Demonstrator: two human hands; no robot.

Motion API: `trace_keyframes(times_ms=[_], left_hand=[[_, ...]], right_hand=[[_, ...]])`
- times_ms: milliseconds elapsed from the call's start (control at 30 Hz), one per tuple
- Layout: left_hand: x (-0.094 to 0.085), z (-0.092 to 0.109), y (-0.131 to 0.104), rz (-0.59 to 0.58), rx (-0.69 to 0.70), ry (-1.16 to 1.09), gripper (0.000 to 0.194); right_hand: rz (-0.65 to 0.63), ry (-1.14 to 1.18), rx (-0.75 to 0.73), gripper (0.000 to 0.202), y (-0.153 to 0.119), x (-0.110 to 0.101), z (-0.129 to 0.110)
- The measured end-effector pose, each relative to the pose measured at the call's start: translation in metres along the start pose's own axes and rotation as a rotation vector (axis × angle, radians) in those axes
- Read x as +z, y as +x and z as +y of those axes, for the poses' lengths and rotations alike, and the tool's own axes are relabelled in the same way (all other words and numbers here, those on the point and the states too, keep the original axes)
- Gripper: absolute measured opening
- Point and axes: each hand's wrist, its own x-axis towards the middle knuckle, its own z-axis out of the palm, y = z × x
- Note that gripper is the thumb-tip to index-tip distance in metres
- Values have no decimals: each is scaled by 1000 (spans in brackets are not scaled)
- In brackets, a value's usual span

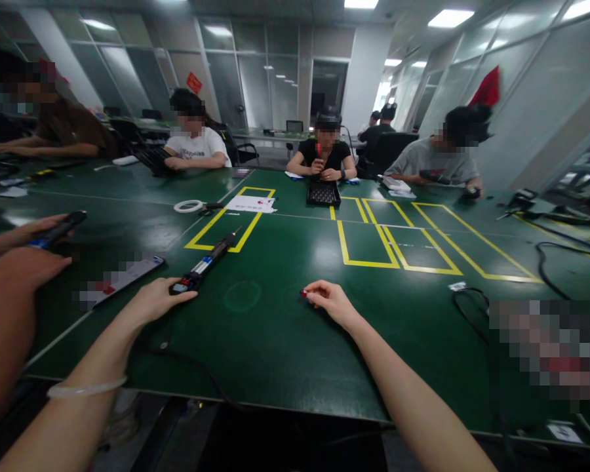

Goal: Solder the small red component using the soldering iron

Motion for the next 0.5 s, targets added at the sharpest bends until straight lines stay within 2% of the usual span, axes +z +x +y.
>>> trace_keyframes(times_ms=[100, 233, 500], left_hand=[[4, 18, 1, -67, 2, 100, 74], [13, 50, -1, -110, 57, 126, 73], [45, 133, -10, -170, 216, 151, 61]], right_hand=[[-6, 12, 1, 29, 0, 0, 0], [-10, 6, -2, 29, 0, 0, 0], [2, 48, -34, 31, 2, 3, 1]])
